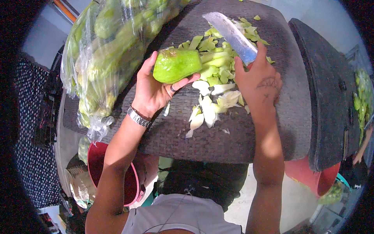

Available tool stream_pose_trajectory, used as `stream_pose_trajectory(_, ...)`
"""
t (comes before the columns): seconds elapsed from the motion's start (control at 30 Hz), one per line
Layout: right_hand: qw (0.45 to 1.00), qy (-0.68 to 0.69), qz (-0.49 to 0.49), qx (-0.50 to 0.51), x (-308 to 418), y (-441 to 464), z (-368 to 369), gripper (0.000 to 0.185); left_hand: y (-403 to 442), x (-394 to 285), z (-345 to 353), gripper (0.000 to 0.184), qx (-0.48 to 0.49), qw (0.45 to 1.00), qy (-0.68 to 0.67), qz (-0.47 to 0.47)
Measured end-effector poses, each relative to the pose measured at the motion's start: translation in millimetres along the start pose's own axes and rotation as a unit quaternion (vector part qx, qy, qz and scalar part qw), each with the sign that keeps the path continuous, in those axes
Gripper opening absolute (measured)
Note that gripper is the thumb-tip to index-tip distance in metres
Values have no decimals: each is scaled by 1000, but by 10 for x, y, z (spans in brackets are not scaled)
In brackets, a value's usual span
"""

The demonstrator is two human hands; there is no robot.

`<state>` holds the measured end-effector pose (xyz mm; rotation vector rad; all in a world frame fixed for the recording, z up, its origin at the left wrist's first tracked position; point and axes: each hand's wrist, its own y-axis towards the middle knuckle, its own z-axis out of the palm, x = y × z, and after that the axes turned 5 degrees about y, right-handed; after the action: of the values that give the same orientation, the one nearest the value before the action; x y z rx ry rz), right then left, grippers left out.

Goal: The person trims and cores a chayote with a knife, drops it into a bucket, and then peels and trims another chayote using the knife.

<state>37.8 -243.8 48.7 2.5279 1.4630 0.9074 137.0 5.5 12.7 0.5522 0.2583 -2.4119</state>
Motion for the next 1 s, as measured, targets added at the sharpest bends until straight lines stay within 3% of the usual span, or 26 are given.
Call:
stream_pose_trajectory(0.13, 1000, 16, 22, 13, 42, 22, -28, 68, -10, 22, 35, 79, 41, 997, -66, 18)
stream_pose_trajectory(0.23, 995, 88, 13, 36, 85, -19, -40, 70, -30, 8, 92, 72, 53, 997, -61, 13)
stream_pose_trajectory(0.33, 976, 206, 5, 64, 110, -43, -4, 69, -65, 86, 222, 72, -103, 989, 15, 104)
stream_pose_trajectory(0.43, 954, 287, -20, 79, 158, -74, -2, 67, -66, 87, 35, 67, -10, 984, -161, 76)
stream_pose_trajectory(0.47, 948, 307, -31, 82, 172, -98, -11, 66, -49, 127, 173, 66, -60, 994, -6, 92)
stream_pose_trajectory(0.57, 954, 268, -80, 106, 181, -160, -45, 75, -55, 89, 60, 66, 44, 999, -9, -15)
stream_pose_trajectory(0.73, 910, 283, -227, 198, 218, -283, -46, 98, -154, 252, 116, 45, -78, 994, 52, 58)
stream_pose_trajectory(0.77, 901, 276, -261, 209, 241, -321, -43, 102, -86, 297, 92, 62, -141, 986, 56, 64)
stream_pose_trajectory(0.8, 901, 269, -255, 224, 288, -371, -47, 108, -67, 293, 70, 62, -124, 989, 69, 45)
stream_pose_trajectory(0.9, 911, 250, -290, 153, 304, -470, 78, 91, -57, 320, 36, 62, -121, 988, 95, 25)
stream_pose_trajectory(1.0, 912, 243, -267, 195, 299, -463, 75, 71, -62, 339, 49, 62, -154, 981, 106, 46)
